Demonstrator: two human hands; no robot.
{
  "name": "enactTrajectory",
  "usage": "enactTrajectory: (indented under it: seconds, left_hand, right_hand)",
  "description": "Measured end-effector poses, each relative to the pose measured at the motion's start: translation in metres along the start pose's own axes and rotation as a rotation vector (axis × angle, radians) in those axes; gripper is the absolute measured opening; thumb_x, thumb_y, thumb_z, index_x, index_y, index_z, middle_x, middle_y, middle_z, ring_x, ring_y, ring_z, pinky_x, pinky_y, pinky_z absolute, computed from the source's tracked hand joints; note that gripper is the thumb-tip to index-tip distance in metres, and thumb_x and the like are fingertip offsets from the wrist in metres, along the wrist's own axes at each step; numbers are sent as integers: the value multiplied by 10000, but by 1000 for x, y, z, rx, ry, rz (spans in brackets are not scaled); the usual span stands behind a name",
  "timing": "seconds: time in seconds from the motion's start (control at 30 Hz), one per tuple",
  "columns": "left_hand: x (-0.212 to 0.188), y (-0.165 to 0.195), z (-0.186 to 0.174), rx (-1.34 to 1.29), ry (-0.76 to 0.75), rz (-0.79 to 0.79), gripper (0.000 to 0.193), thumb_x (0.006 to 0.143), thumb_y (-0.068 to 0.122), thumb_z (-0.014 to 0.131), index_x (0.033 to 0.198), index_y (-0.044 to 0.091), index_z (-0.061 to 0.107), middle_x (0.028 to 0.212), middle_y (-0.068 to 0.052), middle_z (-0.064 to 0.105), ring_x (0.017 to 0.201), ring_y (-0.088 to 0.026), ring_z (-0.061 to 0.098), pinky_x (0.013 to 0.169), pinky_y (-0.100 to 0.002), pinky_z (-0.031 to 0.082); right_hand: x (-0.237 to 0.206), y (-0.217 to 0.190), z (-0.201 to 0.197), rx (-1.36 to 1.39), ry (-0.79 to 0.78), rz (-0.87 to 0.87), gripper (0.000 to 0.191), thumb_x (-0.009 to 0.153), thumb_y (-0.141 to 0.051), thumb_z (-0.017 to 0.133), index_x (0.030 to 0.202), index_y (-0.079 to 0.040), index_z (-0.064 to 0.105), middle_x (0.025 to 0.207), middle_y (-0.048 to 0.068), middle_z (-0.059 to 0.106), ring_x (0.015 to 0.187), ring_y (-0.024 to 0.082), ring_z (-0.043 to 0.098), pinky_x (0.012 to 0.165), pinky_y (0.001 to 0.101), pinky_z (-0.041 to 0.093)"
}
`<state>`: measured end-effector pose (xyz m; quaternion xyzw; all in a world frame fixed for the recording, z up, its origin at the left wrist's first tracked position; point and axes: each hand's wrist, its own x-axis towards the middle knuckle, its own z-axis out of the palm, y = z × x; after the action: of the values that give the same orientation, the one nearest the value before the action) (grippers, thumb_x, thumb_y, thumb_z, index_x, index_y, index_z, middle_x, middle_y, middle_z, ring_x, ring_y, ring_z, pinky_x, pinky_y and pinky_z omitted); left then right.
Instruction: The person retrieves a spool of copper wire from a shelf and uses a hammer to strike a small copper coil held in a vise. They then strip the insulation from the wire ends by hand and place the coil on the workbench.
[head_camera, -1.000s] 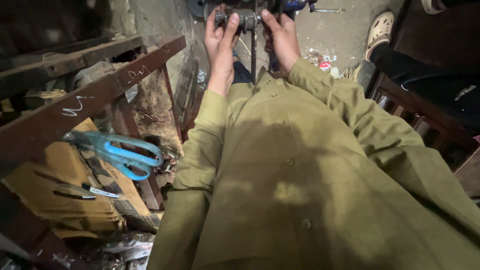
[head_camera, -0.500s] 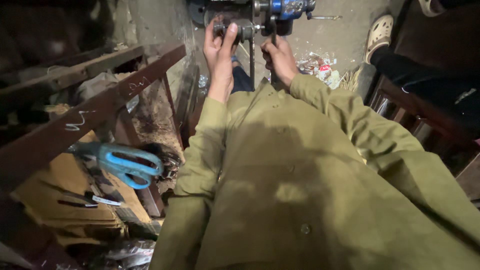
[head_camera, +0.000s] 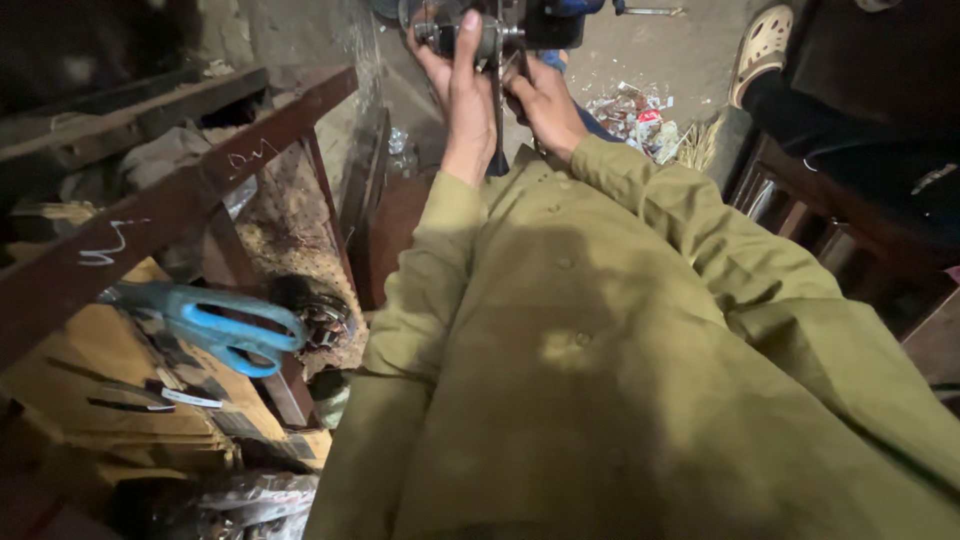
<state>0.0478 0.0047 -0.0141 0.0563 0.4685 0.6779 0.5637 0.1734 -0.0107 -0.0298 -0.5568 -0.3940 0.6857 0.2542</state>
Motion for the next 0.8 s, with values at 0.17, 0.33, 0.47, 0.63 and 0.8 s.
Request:
enactTrajectory:
  seconds: [0.17,0.33,0.47,0.63,0.8]
  left_hand:
    - [3,-7,4,72,46,48,630,957,189,729,1477,109,381,1367,-55,504,1185,-167,525,1003,-346,452]
    - [11,-19,-8,100,57,13,589,962,180,712,1451,74,401,1275,-91,530,1094,-207,533,946,-374,464]
    - [16,-25,-13,86,59,25,557,981,153,713,1442,40,421,1230,-106,534,1085,-217,524,962,-380,453]
    - [14,-20,-8,166,70,109,555,957,128,696,1436,68,424,1268,-77,540,1123,-188,528,1006,-344,433]
    - [9,-13,-1,148,61,110,548,958,107,699,1427,80,416,1248,-82,545,1110,-184,527,991,-347,438]
  right_hand:
    - [-1,-12,-2,-115,14,-72,179,1063,-180,540,1145,-39,614,783,-35,561,651,64,481,566,262,396]
    - [-2,-12,-6,-109,11,-70,195,1064,-172,539,1173,-31,618,795,-35,564,664,66,478,577,271,395]
    - [2,-4,-8,-116,-6,-85,170,1081,-173,534,1123,-22,599,791,-20,551,665,81,480,585,284,400]
    - [6,-1,-6,-205,36,-153,180,1101,-163,520,1083,4,584,803,46,597,702,136,580,637,323,474]
    - [7,-1,1,-359,133,-156,201,1076,-161,515,1166,4,586,805,160,657,724,283,678,674,392,518]
